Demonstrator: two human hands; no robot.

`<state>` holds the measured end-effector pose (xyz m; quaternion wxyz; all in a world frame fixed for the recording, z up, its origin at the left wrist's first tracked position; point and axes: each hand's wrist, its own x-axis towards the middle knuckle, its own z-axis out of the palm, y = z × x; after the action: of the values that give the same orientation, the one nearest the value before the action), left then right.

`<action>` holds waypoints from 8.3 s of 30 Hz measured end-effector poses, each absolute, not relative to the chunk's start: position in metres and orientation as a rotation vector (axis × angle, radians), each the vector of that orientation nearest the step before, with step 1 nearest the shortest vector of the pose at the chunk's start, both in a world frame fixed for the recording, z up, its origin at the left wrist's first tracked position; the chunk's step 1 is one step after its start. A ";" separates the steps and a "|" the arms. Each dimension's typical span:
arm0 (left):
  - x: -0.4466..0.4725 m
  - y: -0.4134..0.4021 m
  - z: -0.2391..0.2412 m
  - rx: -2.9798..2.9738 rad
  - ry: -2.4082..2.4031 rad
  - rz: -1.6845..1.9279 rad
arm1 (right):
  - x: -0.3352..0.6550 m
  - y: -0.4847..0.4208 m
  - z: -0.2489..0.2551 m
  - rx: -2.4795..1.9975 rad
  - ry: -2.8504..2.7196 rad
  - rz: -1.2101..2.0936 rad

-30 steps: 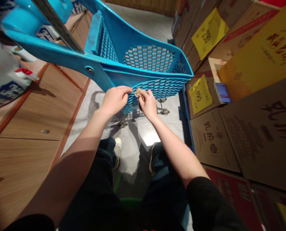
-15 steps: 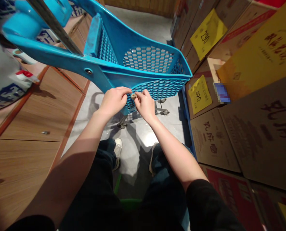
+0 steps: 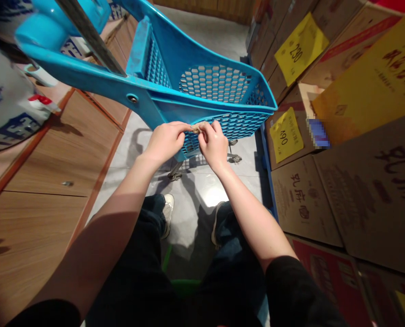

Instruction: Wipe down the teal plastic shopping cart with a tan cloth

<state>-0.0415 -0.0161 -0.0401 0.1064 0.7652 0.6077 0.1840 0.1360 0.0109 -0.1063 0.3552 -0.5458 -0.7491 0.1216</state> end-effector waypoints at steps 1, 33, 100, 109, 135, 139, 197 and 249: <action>-0.041 -0.016 -0.040 2.254 1.790 0.538 | 0.136 0.011 -0.108 -1.434 -1.951 0.308; -0.042 -0.016 -0.043 2.287 1.800 0.568 | 0.129 0.029 -0.112 -1.249 -1.576 0.499; -0.037 -0.007 -0.058 2.382 1.809 1.275 | 0.141 0.015 -0.121 -1.129 -1.315 0.939; -0.048 -0.013 -0.056 2.314 1.770 1.219 | 0.107 0.004 -0.153 -1.361 -0.841 1.370; -0.041 -0.018 -0.057 2.277 1.874 1.068 | 0.096 0.004 -0.125 -1.377 -0.458 1.640; -0.041 -0.018 -0.057 2.283 1.885 1.034 | 0.101 0.007 -0.117 -1.188 -0.667 1.568; -0.051 -0.015 -0.053 2.316 1.748 0.939 | 0.108 -0.016 -0.111 -1.514 -2.292 0.121; -0.048 -0.018 -0.049 2.250 1.682 1.067 | 0.132 0.001 -0.108 -1.444 -2.242 0.095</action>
<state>-0.0475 -0.0185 -0.0488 0.0682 0.7471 0.5583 0.3543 0.1317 0.0011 -0.1080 0.2343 -0.5262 -0.8167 0.0346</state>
